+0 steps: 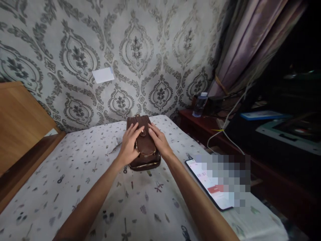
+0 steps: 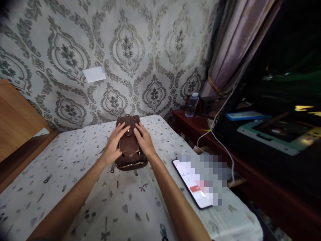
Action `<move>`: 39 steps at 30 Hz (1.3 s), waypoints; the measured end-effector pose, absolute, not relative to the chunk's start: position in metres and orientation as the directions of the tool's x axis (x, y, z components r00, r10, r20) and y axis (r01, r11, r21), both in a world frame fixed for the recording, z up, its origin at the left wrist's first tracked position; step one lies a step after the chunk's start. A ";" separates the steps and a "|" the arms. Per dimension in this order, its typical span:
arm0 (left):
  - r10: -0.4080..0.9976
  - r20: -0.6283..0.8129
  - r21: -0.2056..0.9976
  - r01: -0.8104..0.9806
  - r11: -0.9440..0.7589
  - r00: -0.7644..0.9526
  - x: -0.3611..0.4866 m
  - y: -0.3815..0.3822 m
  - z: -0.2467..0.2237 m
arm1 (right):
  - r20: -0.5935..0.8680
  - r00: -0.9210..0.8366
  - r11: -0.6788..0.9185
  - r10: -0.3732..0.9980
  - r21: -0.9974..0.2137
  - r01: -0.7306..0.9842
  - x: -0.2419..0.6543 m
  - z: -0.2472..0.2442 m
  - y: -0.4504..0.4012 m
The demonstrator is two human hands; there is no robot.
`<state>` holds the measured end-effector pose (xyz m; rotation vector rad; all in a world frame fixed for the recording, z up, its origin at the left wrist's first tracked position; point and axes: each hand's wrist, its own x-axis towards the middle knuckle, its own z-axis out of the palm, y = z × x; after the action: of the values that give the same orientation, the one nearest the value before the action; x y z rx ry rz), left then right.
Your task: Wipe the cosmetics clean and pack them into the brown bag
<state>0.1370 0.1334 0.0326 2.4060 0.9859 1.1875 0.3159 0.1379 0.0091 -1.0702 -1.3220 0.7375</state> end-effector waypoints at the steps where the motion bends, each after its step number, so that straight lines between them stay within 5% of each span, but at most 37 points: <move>1: 0.673 0.589 0.473 0.484 -0.736 0.448 0.136 0.123 0.030 | 0.401 0.149 0.377 0.904 -0.911 0.166 0.315 0.008 0.134; 8: 0.621 0.595 0.191 0.661 -0.725 0.510 0.139 0.102 0.014 | 0.459 0.167 0.409 0.873 -0.873 0.265 0.308 0.003 0.116; 13: 0.593 0.615 0.125 0.679 -0.724 0.519 0.144 0.108 0.007 | 0.493 0.185 0.413 0.850 -0.843 0.346 0.302 -0.006 0.102; 18: 0.563 0.608 0.201 0.578 -0.791 0.560 0.133 0.106 0.010 | 0.525 0.192 0.427 0.829 -0.817 0.387 0.299 -0.012 0.097; 21: 0.573 0.605 0.375 0.437 -0.818 0.553 0.120 0.114 0.014 | 0.536 0.214 0.429 0.817 -0.812 0.396 0.298 -0.014 0.096; 27: 0.855 0.509 0.802 0.304 -0.513 0.101 0.129 0.167 0.009 | 0.516 0.240 0.405 0.822 -0.827 0.389 0.296 -0.017 0.094; 34: 0.858 0.491 0.805 0.298 -0.514 0.152 0.143 0.182 -0.001 | 0.522 0.236 0.395 0.820 -0.814 0.427 0.295 -0.019 0.098; 39: 0.788 0.602 0.699 0.391 -0.599 0.131 0.135 0.192 0.012 | 0.536 0.236 0.386 0.811 -0.792 0.473 0.293 -0.021 0.095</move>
<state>0.1352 0.1920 0.0120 2.0437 1.1382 1.4602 0.2925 0.0949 -0.0206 -1.2515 -1.4054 0.3427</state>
